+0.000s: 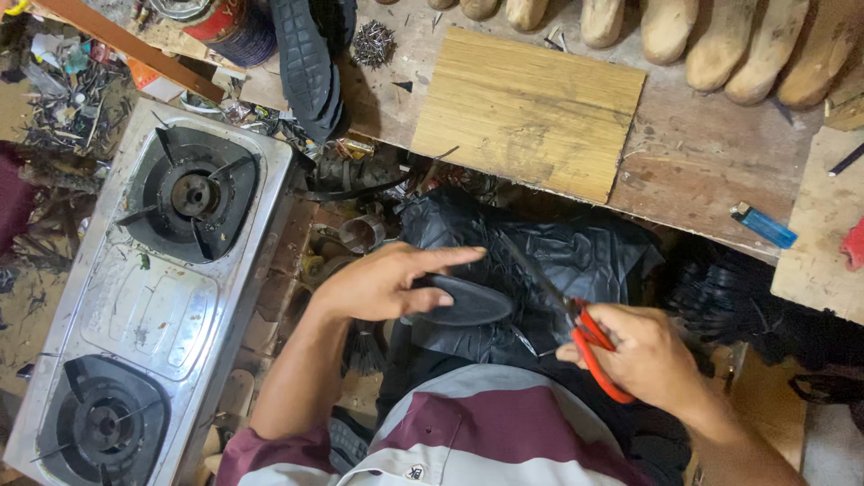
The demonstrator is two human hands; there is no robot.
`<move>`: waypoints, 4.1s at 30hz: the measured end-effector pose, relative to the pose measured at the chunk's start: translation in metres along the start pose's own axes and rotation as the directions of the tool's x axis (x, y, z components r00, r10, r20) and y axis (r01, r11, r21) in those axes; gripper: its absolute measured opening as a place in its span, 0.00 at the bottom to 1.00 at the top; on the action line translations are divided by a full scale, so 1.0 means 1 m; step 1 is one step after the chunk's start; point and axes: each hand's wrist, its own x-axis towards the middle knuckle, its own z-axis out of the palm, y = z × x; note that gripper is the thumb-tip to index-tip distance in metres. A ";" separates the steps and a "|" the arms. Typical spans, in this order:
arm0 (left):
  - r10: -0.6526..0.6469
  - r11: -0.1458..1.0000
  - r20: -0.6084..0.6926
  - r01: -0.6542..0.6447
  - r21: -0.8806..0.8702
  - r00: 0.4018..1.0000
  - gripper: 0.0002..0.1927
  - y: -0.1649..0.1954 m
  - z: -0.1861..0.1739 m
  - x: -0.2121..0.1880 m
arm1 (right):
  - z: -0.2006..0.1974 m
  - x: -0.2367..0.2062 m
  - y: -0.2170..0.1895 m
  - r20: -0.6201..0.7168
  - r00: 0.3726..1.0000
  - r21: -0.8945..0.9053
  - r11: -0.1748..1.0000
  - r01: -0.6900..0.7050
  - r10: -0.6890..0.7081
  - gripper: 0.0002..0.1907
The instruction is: The person uses red-handled shears to trim the edges of black rubber shoe soles. They hold each sole in one hand and cut along the perimeter with the other, then place the trimmed soles on a wooden workbench. The person repeats this process for multiple soles.
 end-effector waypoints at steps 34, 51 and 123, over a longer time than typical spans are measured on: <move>-0.422 0.372 -0.639 -0.520 -0.769 0.643 0.26 -0.079 0.092 0.015 | 0.040 0.003 -0.012 -0.193 0.973 -0.197 0.976 0.089 -0.128 0.30; -0.418 0.414 -0.677 -0.536 -0.736 0.606 0.26 -0.085 0.102 0.012 | 0.045 0.004 -0.012 -0.242 0.944 -0.145 0.970 0.194 -0.224 0.28; -0.321 0.575 -0.525 -0.278 -0.769 0.789 0.24 -0.100 0.121 -0.005 | 0.054 0.003 -0.007 -0.071 0.997 0.119 0.993 0.013 -0.005 0.16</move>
